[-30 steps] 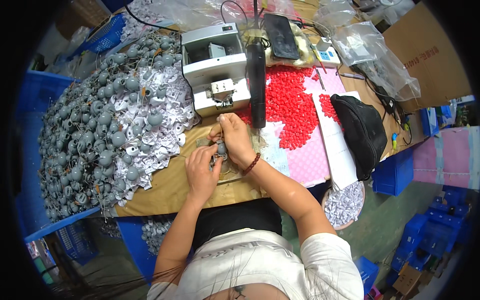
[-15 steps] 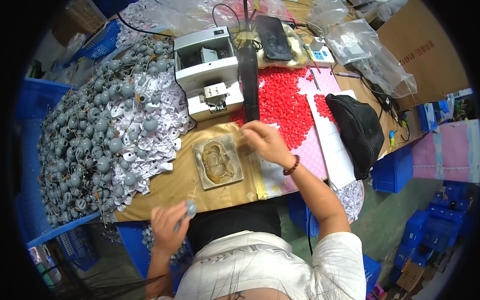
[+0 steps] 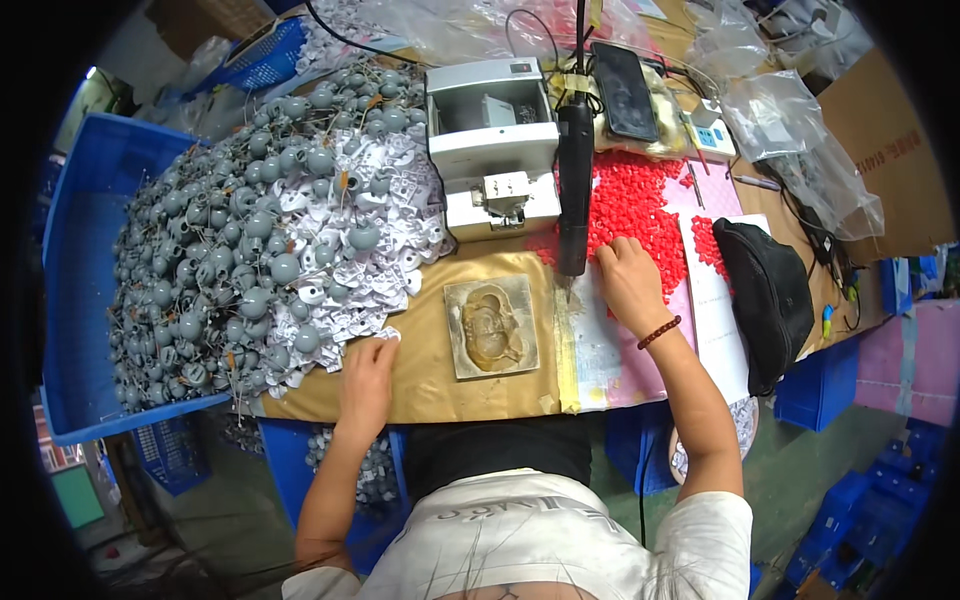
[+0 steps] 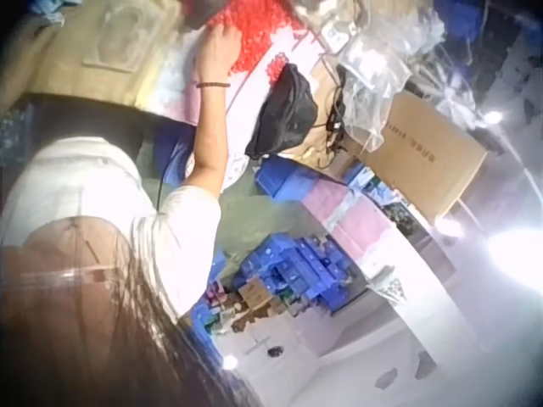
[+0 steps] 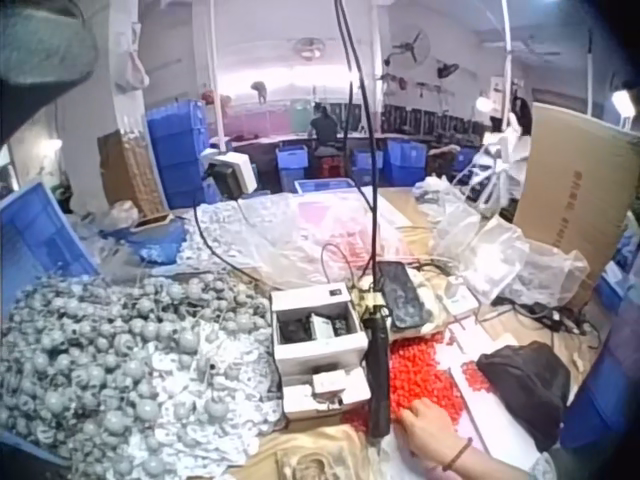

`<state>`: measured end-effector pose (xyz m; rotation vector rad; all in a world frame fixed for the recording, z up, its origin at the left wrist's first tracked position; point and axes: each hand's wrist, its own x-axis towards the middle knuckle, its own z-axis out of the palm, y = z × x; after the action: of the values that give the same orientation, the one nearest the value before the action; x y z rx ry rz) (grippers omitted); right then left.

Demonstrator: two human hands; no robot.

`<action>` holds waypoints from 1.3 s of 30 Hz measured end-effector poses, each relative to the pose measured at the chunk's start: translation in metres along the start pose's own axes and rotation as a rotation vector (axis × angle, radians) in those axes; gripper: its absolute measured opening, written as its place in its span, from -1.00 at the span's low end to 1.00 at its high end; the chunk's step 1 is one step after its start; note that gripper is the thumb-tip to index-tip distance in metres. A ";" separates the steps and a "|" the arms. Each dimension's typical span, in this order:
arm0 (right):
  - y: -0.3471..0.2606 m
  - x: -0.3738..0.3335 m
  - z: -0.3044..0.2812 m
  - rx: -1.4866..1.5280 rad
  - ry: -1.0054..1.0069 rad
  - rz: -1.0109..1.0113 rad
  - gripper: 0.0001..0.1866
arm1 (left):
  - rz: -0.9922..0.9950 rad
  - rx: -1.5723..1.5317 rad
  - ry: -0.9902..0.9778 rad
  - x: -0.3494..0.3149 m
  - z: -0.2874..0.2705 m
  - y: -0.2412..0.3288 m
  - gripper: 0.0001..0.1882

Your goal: Assembling small light bulb components with wire using a handheld assembly tool.

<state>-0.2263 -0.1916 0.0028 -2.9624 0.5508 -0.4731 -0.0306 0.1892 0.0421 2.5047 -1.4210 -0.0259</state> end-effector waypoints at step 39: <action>-0.122 0.003 -0.002 0.444 0.050 -0.453 -0.69 | -0.139 -0.107 0.396 0.158 -0.029 0.007 -0.65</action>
<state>-0.1835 -0.0788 0.0228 -2.6264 -0.2146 -0.6119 0.0501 0.0589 0.0897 2.3476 -1.0580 0.3396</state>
